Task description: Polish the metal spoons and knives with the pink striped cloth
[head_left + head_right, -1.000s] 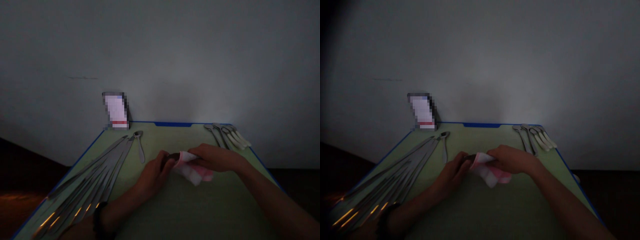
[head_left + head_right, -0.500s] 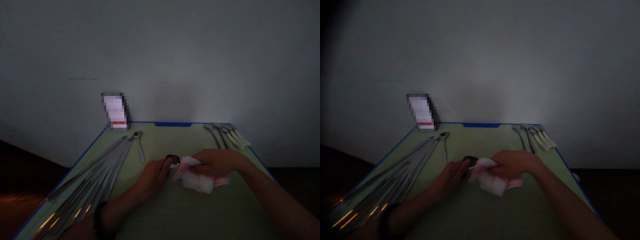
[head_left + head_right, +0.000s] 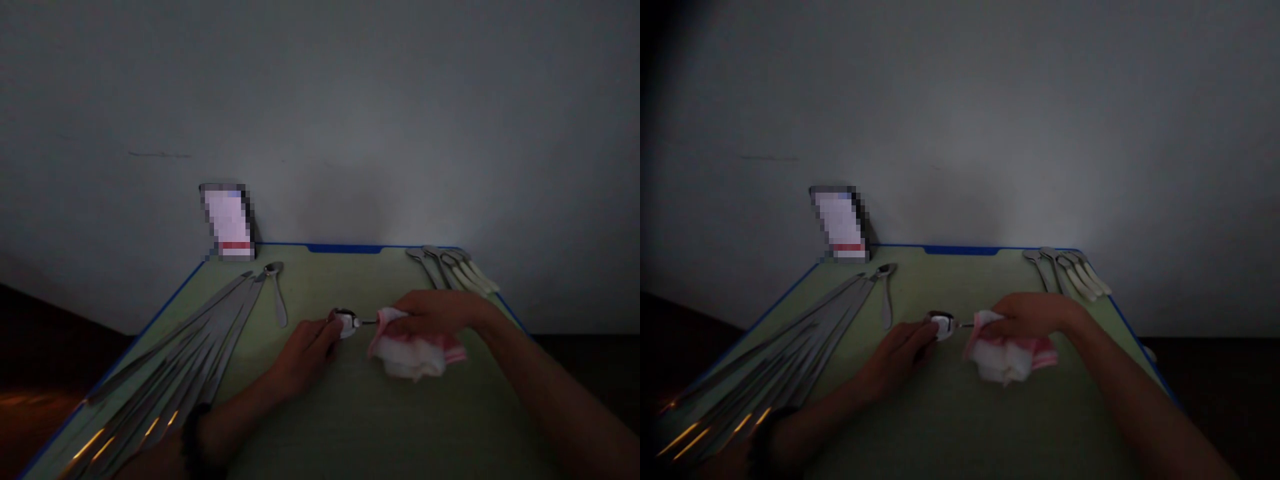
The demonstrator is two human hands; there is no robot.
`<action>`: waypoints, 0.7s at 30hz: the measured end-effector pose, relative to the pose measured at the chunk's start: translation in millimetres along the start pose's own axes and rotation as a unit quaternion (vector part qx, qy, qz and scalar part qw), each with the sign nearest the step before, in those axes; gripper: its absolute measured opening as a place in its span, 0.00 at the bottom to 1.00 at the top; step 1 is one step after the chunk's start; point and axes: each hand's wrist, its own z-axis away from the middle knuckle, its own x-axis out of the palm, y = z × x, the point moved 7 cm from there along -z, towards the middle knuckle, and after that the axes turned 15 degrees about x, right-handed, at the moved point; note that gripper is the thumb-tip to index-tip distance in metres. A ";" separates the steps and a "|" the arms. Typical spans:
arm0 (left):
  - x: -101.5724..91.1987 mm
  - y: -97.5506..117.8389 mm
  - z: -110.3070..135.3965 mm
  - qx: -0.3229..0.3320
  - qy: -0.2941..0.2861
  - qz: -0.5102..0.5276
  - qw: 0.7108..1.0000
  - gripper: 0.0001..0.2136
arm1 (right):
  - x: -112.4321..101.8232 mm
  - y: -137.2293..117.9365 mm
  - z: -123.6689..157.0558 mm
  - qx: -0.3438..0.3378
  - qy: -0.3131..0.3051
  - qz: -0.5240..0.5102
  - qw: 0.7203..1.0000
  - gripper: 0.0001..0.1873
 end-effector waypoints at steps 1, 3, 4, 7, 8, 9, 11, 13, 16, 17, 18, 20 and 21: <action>-1.1 -0.8 0.1 -0.007 0.010 0.010 1.000 0.22 | -3.3 3.2 3.9 -0.007 -0.011 -0.019 1.000 0.23; -2.4 -1.6 0.4 -0.013 0.020 0.020 1.000 0.22 | -11.7 9.0 12.2 -0.012 -0.013 -0.063 0.998 0.22; -2.6 -1.7 0.4 -0.014 0.021 0.020 0.999 0.22 | -15.6 12.9 15.5 0.000 -0.006 -0.075 0.997 0.23; -2.3 -1.5 0.4 -0.012 0.015 0.014 1.000 0.22 | -23.9 21.8 20.9 0.053 0.035 -0.080 0.995 0.28; -2.0 -0.9 0.2 -0.008 0.012 0.013 1.000 0.22 | -25.6 21.8 21.4 0.063 0.052 -0.076 0.994 0.29; -1.6 -0.1 0.0 -0.004 0.009 0.010 1.000 0.22 | -26.7 19.7 21.1 0.065 0.068 -0.072 0.993 0.29; -0.8 1.5 -0.5 0.004 -0.001 -0.004 1.000 0.22 | -27.4 9.3 19.5 0.048 0.096 -0.063 0.992 0.29; -0.6 2.3 -0.7 0.006 -0.005 -0.019 1.000 0.22 | -25.9 -6.1 17.5 0.012 0.116 -0.056 0.992 0.28; -1.1 2.9 -1.1 0.010 -0.005 -0.043 0.999 0.22 | -21.9 -28.2 15.7 -0.044 0.139 -0.043 0.988 0.24; -1.5 3.7 -1.3 0.015 -0.003 -0.053 0.999 0.21 | -20.6 -32.3 15.1 -0.051 0.149 -0.035 0.987 0.23; -2.1 4.7 -1.5 0.020 -0.002 -0.064 0.998 0.21 | -19.6 -34.0 14.4 -0.050 0.159 -0.025 0.986 0.22; -3.1 7.5 -1.8 0.030 0.003 -0.082 0.996 0.20 | -17.7 -31.4 13.1 -0.029 0.172 -0.001 0.985 0.20; -3.7 9.0 -1.8 0.034 0.006 -0.088 0.996 0.20 | -16.5 -28.7 13.0 -0.019 0.171 0.010 0.985 0.19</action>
